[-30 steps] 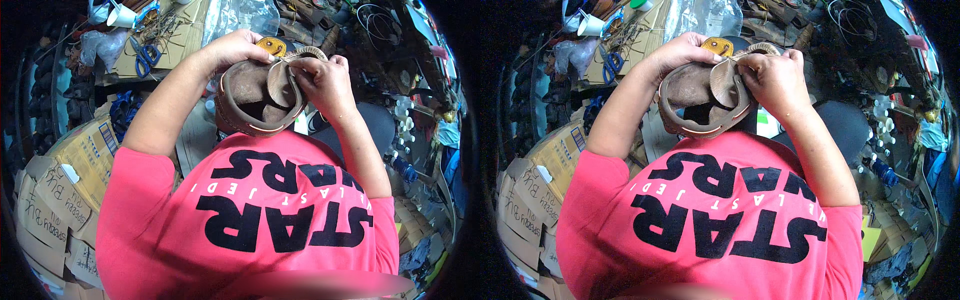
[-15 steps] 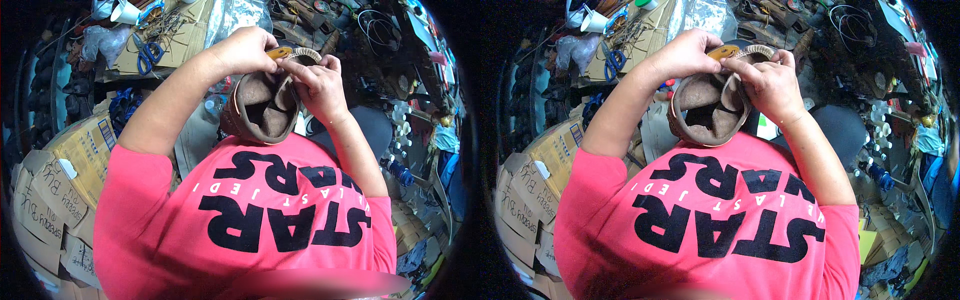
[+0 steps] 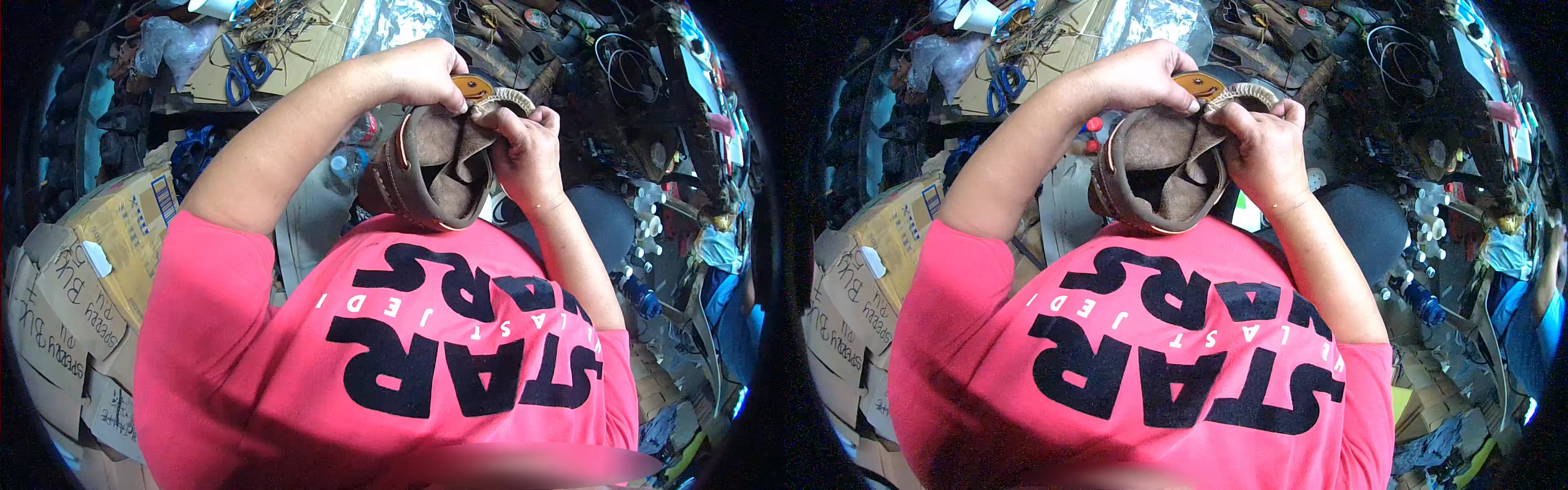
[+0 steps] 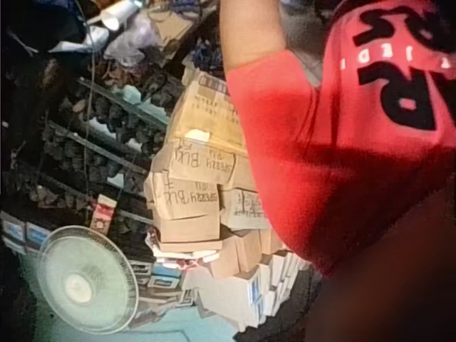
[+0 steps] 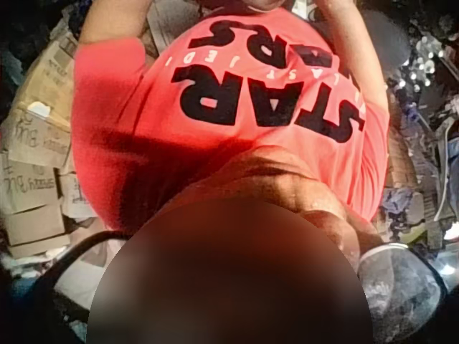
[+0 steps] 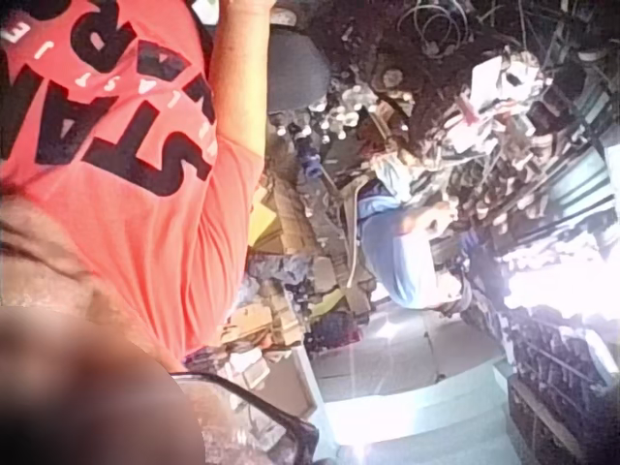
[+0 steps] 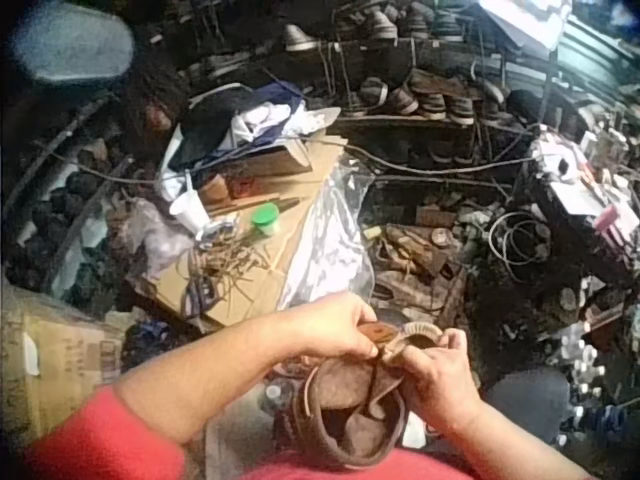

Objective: Hand stitching the edges of a leather shoe upper to join the components.

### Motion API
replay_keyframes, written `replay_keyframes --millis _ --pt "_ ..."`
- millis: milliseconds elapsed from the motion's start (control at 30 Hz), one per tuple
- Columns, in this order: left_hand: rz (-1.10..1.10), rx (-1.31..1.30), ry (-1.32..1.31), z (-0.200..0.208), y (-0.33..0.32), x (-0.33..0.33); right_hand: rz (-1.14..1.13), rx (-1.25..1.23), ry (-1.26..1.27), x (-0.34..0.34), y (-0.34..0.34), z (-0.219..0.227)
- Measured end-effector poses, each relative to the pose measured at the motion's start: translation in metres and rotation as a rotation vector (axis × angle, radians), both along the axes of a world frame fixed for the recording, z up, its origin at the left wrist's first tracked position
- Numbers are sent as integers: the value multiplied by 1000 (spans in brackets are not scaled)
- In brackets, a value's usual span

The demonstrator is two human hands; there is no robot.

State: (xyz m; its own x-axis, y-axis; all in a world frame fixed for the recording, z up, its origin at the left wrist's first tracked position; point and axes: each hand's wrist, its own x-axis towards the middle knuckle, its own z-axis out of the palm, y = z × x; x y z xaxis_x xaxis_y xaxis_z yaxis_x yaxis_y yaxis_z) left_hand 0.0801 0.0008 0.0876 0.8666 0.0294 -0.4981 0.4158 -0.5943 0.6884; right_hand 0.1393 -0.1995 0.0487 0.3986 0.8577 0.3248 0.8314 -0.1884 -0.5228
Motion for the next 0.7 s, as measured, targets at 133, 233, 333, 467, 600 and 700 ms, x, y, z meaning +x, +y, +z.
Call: replay_keyframes --millis 133,233,333,467,600,700 --pt "-23 -68 -17 -3 1 3 9 58 43 8 -1 -8" --pt "-1 -144 16 -5 5 5 26 85 96 16 0 -12" --pt "104 -239 133 -14 12 10 -49 -6 149 19 -3 -8" --pt "66 -275 46 -10 12 9 -32 -20 90 16 -6 2" --pt "99 188 -156 1 1 1 -226 -146 597 19 -11 22" --pt "174 180 -228 -10 -10 -4 -182 -15 520 18 0 19"
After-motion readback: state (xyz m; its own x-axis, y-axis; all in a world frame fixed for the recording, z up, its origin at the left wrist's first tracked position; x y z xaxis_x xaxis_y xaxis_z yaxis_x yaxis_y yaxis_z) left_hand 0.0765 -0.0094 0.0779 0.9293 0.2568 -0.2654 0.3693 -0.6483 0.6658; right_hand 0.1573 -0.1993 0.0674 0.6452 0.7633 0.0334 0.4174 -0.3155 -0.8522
